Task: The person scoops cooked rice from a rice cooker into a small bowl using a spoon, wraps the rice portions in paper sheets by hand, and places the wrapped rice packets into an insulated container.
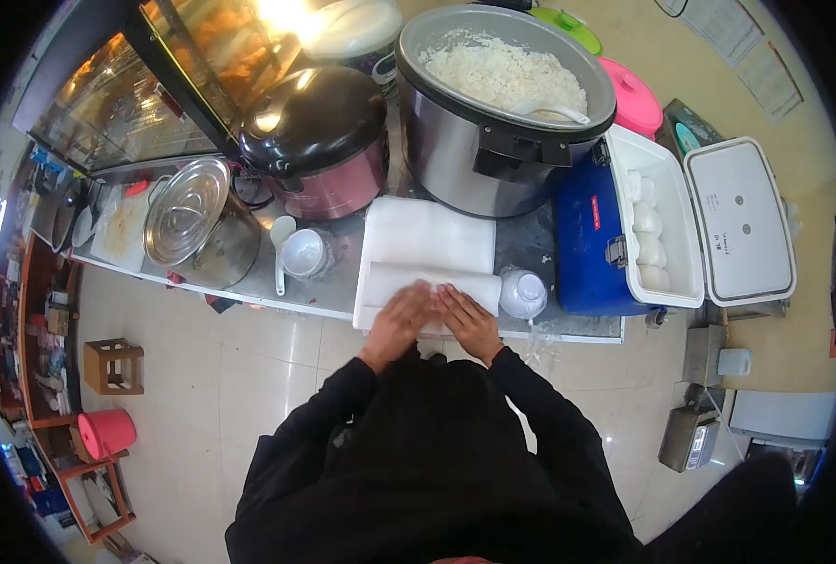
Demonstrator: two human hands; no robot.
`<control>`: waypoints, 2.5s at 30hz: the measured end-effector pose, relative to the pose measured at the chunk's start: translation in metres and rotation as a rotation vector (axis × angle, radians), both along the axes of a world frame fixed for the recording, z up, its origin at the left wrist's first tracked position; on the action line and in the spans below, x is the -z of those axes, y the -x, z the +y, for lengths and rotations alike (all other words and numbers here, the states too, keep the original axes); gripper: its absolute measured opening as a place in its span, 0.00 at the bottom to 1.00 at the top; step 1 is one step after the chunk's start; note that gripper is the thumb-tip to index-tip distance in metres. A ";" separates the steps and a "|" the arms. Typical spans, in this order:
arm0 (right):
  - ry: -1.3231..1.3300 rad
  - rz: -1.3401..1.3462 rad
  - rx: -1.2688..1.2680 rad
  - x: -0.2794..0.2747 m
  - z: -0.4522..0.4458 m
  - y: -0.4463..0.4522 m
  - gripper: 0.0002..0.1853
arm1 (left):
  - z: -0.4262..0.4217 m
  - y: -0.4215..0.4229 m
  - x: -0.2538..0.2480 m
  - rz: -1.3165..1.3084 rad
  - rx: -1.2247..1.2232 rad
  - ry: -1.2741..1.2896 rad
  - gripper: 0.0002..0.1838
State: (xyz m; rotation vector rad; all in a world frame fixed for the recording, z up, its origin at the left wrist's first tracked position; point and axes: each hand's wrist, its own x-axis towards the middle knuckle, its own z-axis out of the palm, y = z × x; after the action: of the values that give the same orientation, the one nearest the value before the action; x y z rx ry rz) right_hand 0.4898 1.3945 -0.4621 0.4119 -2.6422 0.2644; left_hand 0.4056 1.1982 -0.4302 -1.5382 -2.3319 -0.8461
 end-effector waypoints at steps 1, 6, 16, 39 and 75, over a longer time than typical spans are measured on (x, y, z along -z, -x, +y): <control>0.006 0.026 -0.007 -0.004 0.004 -0.001 0.22 | -0.007 0.008 0.007 0.012 -0.015 0.023 0.23; 0.098 0.015 0.051 0.012 0.033 -0.011 0.17 | -0.037 0.031 0.031 -0.018 -0.047 0.047 0.23; 0.393 -0.596 0.465 -0.031 0.027 0.049 0.24 | -0.009 0.095 0.013 -0.765 -0.122 0.144 0.16; 0.292 -0.040 0.470 0.000 -0.031 0.010 0.19 | 0.051 0.020 -0.025 -0.110 -0.323 0.411 0.43; 0.914 0.092 0.309 -0.237 0.093 -0.014 0.41 | 0.165 0.024 -0.223 -0.828 0.503 -0.233 0.26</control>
State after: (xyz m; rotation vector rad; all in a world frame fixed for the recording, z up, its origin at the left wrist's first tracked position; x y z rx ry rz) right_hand 0.5042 1.4872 -0.2248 -0.2757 -2.1477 1.2232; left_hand 0.3813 1.3633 -0.2077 -1.9423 -2.1577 -2.1340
